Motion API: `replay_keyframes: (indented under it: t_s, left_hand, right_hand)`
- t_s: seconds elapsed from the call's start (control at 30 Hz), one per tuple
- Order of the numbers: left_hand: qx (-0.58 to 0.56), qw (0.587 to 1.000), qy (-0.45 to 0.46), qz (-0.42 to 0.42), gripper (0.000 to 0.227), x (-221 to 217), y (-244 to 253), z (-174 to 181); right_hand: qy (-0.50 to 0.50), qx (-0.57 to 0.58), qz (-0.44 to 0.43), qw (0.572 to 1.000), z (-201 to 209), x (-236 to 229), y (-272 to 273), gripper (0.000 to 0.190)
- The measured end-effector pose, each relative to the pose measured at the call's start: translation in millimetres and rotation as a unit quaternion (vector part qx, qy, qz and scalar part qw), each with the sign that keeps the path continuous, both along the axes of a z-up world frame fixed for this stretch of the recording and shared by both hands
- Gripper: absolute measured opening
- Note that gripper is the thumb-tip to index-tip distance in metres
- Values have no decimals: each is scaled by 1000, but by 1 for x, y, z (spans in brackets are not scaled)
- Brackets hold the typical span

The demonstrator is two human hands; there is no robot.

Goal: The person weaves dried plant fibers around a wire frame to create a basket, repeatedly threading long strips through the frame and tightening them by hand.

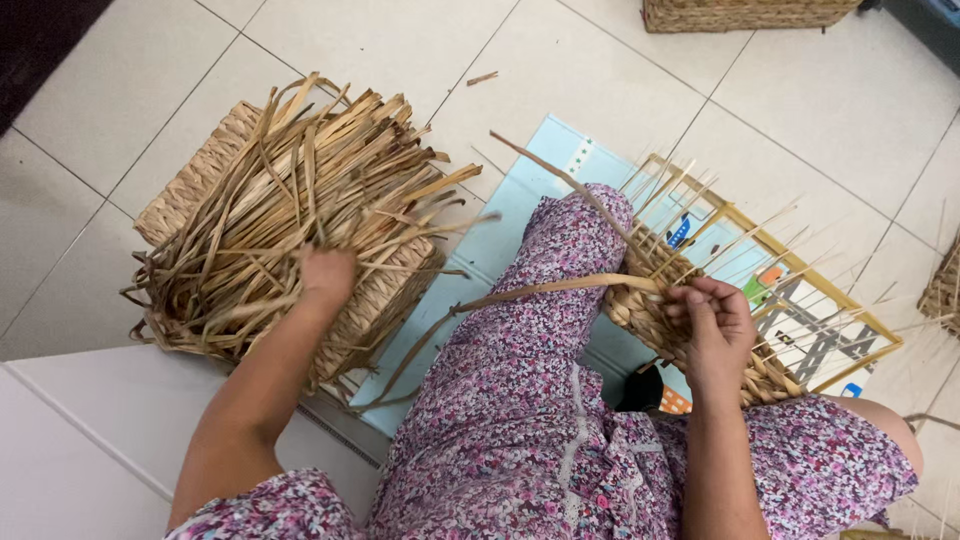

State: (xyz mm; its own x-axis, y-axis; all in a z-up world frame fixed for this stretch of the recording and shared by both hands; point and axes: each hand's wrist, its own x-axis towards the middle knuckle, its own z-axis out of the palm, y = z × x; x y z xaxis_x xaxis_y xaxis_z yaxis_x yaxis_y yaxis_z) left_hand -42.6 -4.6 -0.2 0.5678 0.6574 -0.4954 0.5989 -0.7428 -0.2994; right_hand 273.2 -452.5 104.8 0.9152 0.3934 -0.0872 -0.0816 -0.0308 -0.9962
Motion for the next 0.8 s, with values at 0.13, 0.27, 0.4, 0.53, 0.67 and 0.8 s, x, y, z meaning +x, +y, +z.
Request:
replay_keyframes:
  t_s: [0.13, 0.27, 0.4, 0.53, 0.67, 0.8]
  left_hand:
    - [-27, 996, 67, 42, 23, -49, 14, -26]
    - [-28, 973, 120, 193, 19, -85, 46, -30]
    - [-9, 913, -150, 380, 35, -126, 95, 1]
    - [98, 884, -275, 366, 24, -150, 130, 32]
    - [33, 946, -1, 324, 46, -126, 132, 40]
    - [216, 928, -213, 217, 11, -70, 86, 42]
  right_hand:
    - [15, 1, 11, 1000, 0, -1, -2, 12]
    - [13, -2, 22, 1000, 2, -1, 3, 11]
    - [12, 8, 28, 1000, 4, 0, 5, 11]
    - [13, 15, 31, 999, 6, -1, 7, 10]
    - [8, 17, 39, 999, 4, -2, 8, 10]
    - [18, 8, 36, 999, 6, -3, 11, 11]
